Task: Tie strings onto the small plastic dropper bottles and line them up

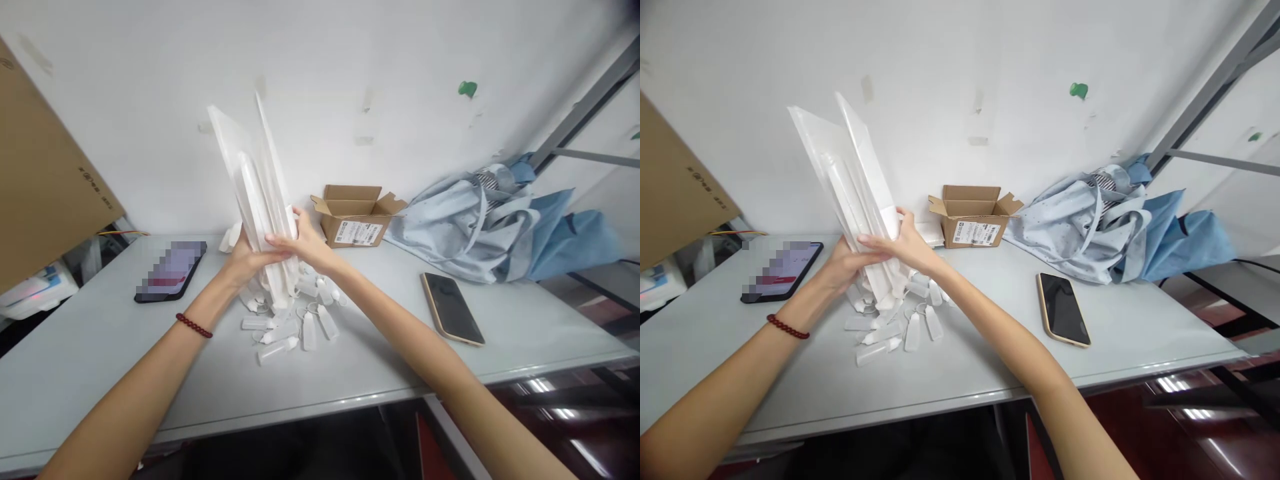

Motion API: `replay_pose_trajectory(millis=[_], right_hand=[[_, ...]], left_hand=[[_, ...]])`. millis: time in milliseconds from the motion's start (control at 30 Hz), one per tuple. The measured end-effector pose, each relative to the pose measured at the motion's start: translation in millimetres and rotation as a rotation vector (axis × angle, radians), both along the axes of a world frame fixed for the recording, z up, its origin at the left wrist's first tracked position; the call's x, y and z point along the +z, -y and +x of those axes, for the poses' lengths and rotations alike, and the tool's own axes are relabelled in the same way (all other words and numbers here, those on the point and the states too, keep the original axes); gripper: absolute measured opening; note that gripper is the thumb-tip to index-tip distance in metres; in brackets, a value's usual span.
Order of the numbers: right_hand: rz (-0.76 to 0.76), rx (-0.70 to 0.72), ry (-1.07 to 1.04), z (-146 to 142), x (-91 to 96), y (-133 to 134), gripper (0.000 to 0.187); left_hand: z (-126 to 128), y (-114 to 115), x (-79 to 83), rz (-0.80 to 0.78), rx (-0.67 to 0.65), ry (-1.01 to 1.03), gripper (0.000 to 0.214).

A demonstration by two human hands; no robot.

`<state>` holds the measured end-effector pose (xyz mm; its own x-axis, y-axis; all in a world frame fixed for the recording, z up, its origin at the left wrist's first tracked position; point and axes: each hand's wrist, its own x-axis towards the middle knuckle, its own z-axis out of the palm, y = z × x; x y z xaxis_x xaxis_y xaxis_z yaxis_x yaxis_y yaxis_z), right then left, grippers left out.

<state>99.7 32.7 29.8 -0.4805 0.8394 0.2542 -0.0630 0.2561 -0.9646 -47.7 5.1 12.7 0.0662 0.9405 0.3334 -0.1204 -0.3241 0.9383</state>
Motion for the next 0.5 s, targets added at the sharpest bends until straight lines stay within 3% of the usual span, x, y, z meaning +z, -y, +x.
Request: replay_pose_trajectory(millis=[233, 333, 500], right_hand=[[0.032, -0.225, -0.012, 9, 1.5, -7, 0.095], [0.072, -0.200, -0.011, 8, 5.4, -5, 0.095], [0.056, -0.180, -0.050, 7, 8.3, -3, 0.081]], left_hand=[[-8, -3, 4.3, 0.016, 0.184, 0.040, 0.057], [-8, -1, 8.5, 0.080, 0.237, 0.007, 0.061], [-8, 1, 9.3, 0.082, 0.178, 0.024, 0.052]])
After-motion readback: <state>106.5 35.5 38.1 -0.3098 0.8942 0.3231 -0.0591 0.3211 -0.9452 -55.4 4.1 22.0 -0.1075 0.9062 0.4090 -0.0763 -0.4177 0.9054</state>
